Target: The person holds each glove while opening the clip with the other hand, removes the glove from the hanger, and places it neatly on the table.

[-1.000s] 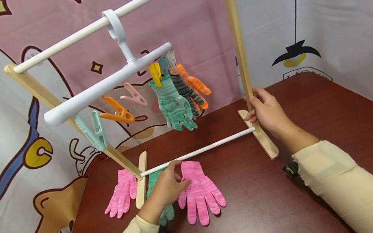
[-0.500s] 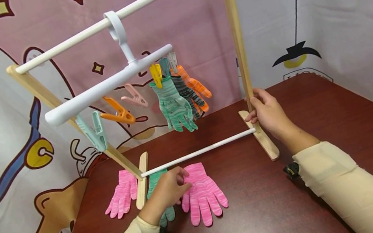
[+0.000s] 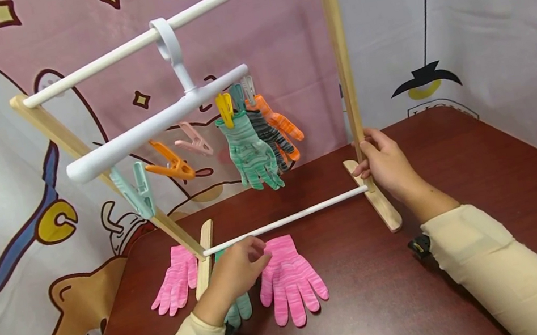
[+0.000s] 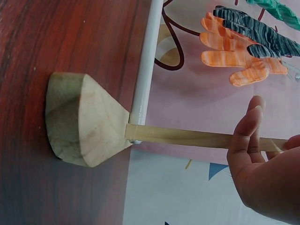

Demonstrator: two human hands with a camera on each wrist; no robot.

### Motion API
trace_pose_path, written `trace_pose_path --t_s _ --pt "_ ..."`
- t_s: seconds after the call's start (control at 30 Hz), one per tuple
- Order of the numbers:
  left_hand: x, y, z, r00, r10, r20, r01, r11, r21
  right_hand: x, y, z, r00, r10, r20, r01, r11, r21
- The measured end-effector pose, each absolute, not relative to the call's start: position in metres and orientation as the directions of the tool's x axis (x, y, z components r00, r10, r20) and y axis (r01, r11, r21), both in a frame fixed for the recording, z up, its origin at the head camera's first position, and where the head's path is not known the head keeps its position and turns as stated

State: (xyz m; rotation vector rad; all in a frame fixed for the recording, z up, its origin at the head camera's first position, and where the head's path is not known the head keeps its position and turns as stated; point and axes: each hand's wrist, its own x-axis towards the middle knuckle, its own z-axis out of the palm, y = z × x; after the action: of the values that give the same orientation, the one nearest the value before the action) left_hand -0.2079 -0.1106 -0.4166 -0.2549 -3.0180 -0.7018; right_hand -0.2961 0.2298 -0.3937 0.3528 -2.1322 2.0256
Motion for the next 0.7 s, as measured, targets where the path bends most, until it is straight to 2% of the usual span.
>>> trace_pose_path --t_s 0.17,0.3,0.53,0.7 --pt "-0.210 -0.109 -0.410 -0.986 0.128 0.109 0.164 0.875 0.456 -0.296 0.230 -0.393 -0.956 -0.043 0.289 -0.291 0.071 -0.954" --pt "-0.212 -0.105 -0.404 -0.975 0.104 0.197 0.189 0.855 0.483 -0.296 0.229 -0.393 -0.956 -0.044 0.289 -0.292 0.070 -0.954" --pt "-0.218 -0.099 -0.391 -0.921 0.073 0.384 0.283 0.802 0.525 -0.296 0.229 -0.394 -0.953 -0.047 0.298 -0.301 0.060 -0.952" --pt "-0.227 -0.094 -0.382 -0.891 0.057 0.451 0.331 0.762 0.556 -0.296 0.229 -0.395 -0.951 -0.048 0.304 -0.307 0.057 -0.950"
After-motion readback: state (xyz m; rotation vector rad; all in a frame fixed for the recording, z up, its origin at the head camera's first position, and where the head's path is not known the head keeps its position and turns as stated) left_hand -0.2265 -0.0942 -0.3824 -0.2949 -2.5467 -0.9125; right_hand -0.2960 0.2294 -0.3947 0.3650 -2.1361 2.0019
